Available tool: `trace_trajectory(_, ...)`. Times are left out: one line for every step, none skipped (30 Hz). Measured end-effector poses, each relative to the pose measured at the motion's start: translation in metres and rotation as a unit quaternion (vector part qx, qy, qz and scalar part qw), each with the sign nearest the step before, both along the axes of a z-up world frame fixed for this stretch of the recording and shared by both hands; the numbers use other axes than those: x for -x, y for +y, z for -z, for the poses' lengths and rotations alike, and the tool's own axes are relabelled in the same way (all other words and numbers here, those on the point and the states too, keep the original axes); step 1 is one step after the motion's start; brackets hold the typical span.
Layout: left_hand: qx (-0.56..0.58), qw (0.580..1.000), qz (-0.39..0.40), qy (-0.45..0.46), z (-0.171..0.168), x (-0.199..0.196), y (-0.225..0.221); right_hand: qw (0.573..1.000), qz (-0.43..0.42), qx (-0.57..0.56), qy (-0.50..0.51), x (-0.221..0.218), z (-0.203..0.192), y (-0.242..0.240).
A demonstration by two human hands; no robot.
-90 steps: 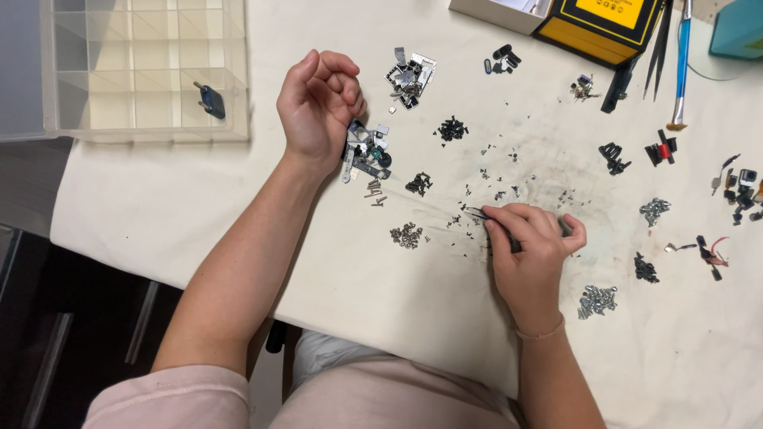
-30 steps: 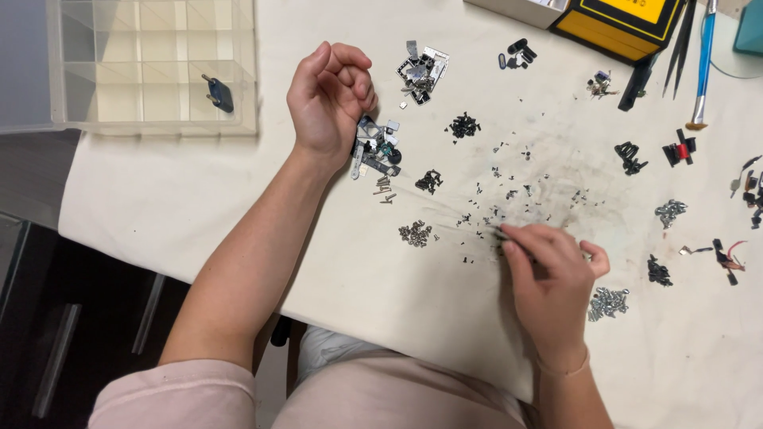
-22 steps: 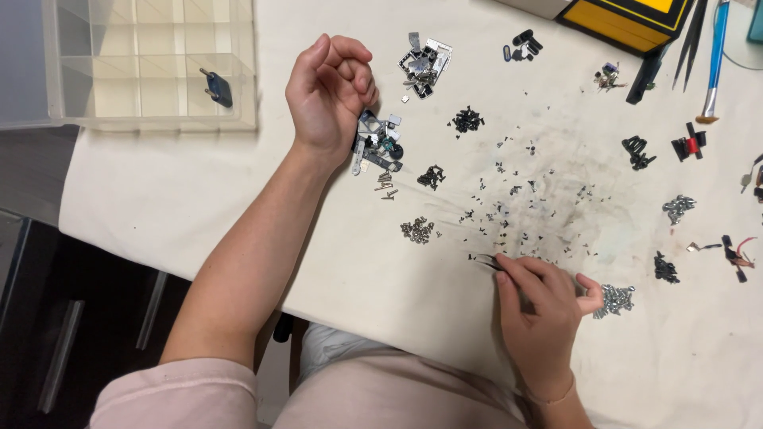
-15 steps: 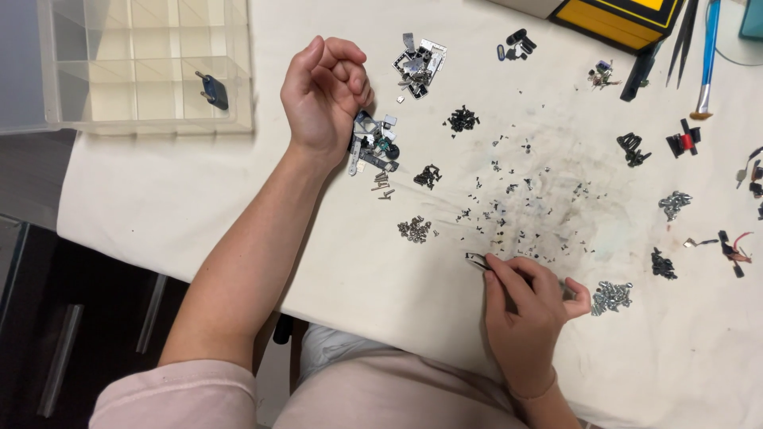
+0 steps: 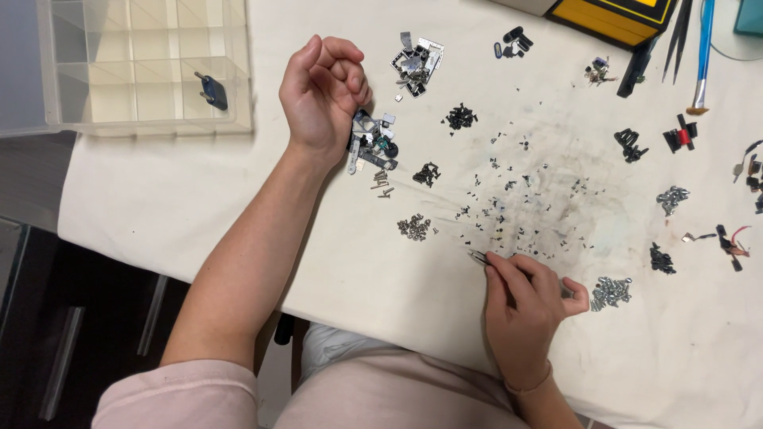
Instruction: Sorting small electronic components on a workbench using tweezers.
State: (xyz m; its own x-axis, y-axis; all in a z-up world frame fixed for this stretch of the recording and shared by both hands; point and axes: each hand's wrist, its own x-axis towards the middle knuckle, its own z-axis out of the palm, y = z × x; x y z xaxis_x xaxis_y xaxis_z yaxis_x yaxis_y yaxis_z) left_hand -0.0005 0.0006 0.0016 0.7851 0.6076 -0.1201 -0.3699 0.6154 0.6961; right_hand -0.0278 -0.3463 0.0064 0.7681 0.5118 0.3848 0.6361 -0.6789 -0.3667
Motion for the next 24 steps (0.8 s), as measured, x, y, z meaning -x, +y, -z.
trace_trajectory(0.000, 1.000, -0.001, -0.001, -0.001, 0.000, 0.000, 1.000, -0.001, 0.000, -0.001, -0.001, -0.001, 0.001)
trace_trajectory(-0.001, 1.000, -0.004, 0.003, -0.002, 0.000, 0.000, 1.000, -0.002, 0.000, -0.004, -0.003, -0.002, 0.002)
trace_trajectory(-0.001, 1.000, -0.008, 0.007, -0.002, 0.000, -0.001, 1.000, -0.003, 0.001, -0.005, -0.004, -0.003, 0.003)
trace_trajectory(0.000, 1.000, -0.008, 0.008, -0.001, 0.001, -0.001, 1.000, -0.004, 0.002, -0.005, -0.005, -0.003, 0.004)
trace_trajectory(0.000, 1.000, -0.008, 0.005, -0.001, 0.000, -0.001, 1.000, -0.010, 0.000, -0.012, -0.006, -0.002, 0.004)
trace_trajectory(0.000, 1.000, -0.007, 0.003, -0.001, 0.000, -0.001, 1.000, -0.017, -0.003, -0.018, -0.008, -0.001, 0.005)
trace_trajectory(0.000, 1.000, -0.007, 0.002, -0.001, 0.000, -0.001, 1.000, -0.016, -0.003, -0.019, -0.008, -0.002, 0.006)
trace_trajectory(0.002, 1.000, -0.006, 0.003, 0.000, 0.000, -0.001, 1.000, -0.020, 0.001, -0.023, -0.007, -0.002, 0.008)
trace_trajectory(0.004, 1.000, -0.004, 0.003, -0.001, 0.000, -0.001, 0.999, -0.024, 0.003, -0.028, -0.008, -0.003, 0.009)
trace_trajectory(0.004, 1.000, -0.004, 0.002, -0.001, -0.001, 0.000, 0.999, -0.024, 0.003, -0.030, -0.008, -0.001, 0.009)
trace_trajectory(0.003, 1.000, -0.003, 0.000, 0.000, 0.000, -0.001, 0.999, -0.025, 0.000, -0.030, -0.008, 0.000, 0.008)
trace_trajectory(0.001, 1.000, -0.003, -0.002, 0.000, 0.000, -0.001, 0.999, -0.027, -0.003, -0.030, -0.008, 0.001, 0.007)
trace_trajectory(0.001, 1.000, -0.003, -0.002, 0.000, 0.001, -0.001, 0.999, -0.027, -0.004, -0.030, -0.008, 0.001, 0.006)
trace_trajectory(0.000, 1.000, -0.003, -0.003, 0.000, 0.001, -0.001, 0.999, -0.029, -0.004, -0.032, -0.008, 0.002, 0.006)
trace_trajectory(0.000, 1.000, -0.002, -0.004, 0.000, 0.001, -0.001, 0.999, -0.029, -0.003, -0.033, -0.009, 0.002, 0.005)
trace_trajectory(0.000, 1.000, -0.002, -0.004, 0.000, 0.001, -0.001, 0.999, -0.029, -0.003, -0.034, -0.009, 0.003, 0.005)
trace_trajectory(-0.001, 1.000, -0.002, -0.004, 0.000, 0.000, -0.001, 0.999, -0.027, -0.007, -0.033, -0.009, 0.003, 0.005)
trace_trajectory(-0.002, 1.000, -0.002, -0.003, 0.000, 0.000, -0.001, 0.999, -0.026, -0.011, -0.032, -0.009, 0.004, 0.005)
trace_trajectory(-0.001, 1.000, -0.002, -0.004, 0.001, 0.000, -0.001, 0.999, -0.025, -0.010, -0.033, -0.008, 0.003, 0.004)
trace_trajectory(0.002, 1.000, -0.001, -0.004, 0.001, -0.001, -0.001, 0.999, -0.020, -0.017, -0.020, -0.008, 0.001, 0.004)
trace_trajectory(0.006, 1.000, -0.003, -0.004, 0.002, 0.000, 0.000, 1.000, -0.016, -0.023, -0.007, -0.008, 0.000, 0.005)
trace_trajectory(0.006, 1.000, -0.004, -0.004, 0.002, 0.000, 0.000, 1.000, -0.017, -0.023, -0.007, -0.011, -0.003, 0.008)
trace_trajectory(0.006, 1.000, -0.004, -0.004, 0.001, 0.000, -0.001, 0.999, -0.009, -0.027, 0.021, -0.014, -0.007, 0.011)
trace_trajectory(0.005, 1.000, -0.003, -0.004, 0.001, -0.001, -0.001, 0.998, -0.001, -0.032, 0.050, -0.018, -0.011, 0.014)
